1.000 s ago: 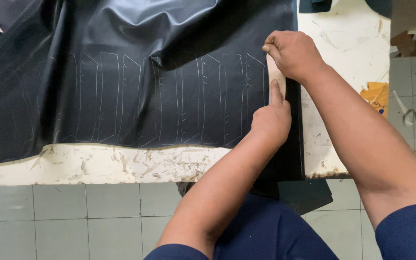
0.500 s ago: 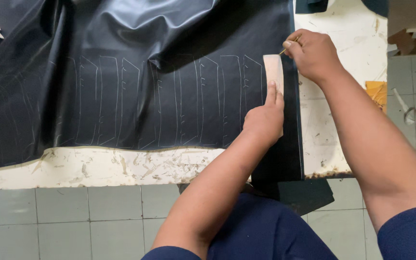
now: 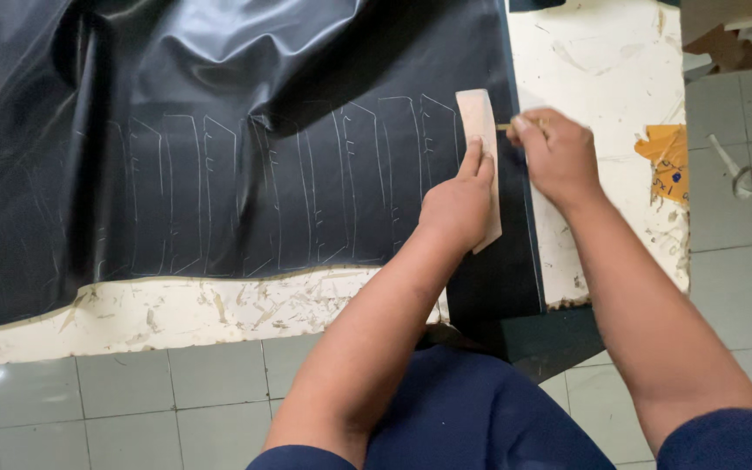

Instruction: The person lays paper pattern templates on a large sheet of dark material spread over a work table, aligns each template, and traces around its edges with a marking pen. They reposition the material and templates repeatedly, tracing outlines of multiple pattern pieces across the sheet.

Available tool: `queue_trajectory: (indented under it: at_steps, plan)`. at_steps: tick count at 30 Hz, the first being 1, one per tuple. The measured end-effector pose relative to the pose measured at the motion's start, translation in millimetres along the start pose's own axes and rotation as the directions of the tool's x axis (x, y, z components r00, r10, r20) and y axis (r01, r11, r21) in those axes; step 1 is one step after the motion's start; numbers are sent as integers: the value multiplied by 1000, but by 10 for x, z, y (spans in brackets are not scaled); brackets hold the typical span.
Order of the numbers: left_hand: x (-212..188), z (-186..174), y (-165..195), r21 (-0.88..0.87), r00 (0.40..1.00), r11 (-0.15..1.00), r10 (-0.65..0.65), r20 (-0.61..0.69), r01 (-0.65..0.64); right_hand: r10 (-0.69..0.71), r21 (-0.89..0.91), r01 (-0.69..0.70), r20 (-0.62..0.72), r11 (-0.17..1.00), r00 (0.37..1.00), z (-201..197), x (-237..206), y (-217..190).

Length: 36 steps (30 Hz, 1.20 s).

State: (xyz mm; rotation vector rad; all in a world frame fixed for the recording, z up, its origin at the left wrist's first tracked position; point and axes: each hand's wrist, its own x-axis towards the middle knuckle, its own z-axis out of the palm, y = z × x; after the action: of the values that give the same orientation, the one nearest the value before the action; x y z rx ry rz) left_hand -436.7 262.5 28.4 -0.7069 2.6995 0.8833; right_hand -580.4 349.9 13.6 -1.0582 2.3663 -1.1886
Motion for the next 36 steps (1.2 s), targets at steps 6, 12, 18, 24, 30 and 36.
queue_trajectory:
  at_steps: [6, 12, 18, 24, 30, 36]
  plan:
    - [-92, 39, 159, 9, 997, 1000, -6, 71, 5, 80, 19, -81, 34, 997, 996, -250, -969, 20]
    - [-107, 145, 371, 58, 999, 998, 10, 48, -13, 91, 77, -94, 34, 993, 995, -494, -1576, 151]
    - [-62, 457, 438, 188, 1000, 982, 27, 7, -28, 57, -23, -56, 47, 998, 997, -532, -1784, 316]
    - [67, 650, 412, 399, 981, 912, 154, -116, -96, -151, -166, 149, -4, 975, 988, -420, -1839, 368]
    - [105, 722, 455, 409, 971, 904, 195, -141, -123, -371, -143, 381, 94, 913, 924, -320, -1950, 302]
    - [122, 711, 436, 461, 967, 879, 211, -143, -124, -340, -85, 354, 140, 931, 930, -338, -1942, 205]
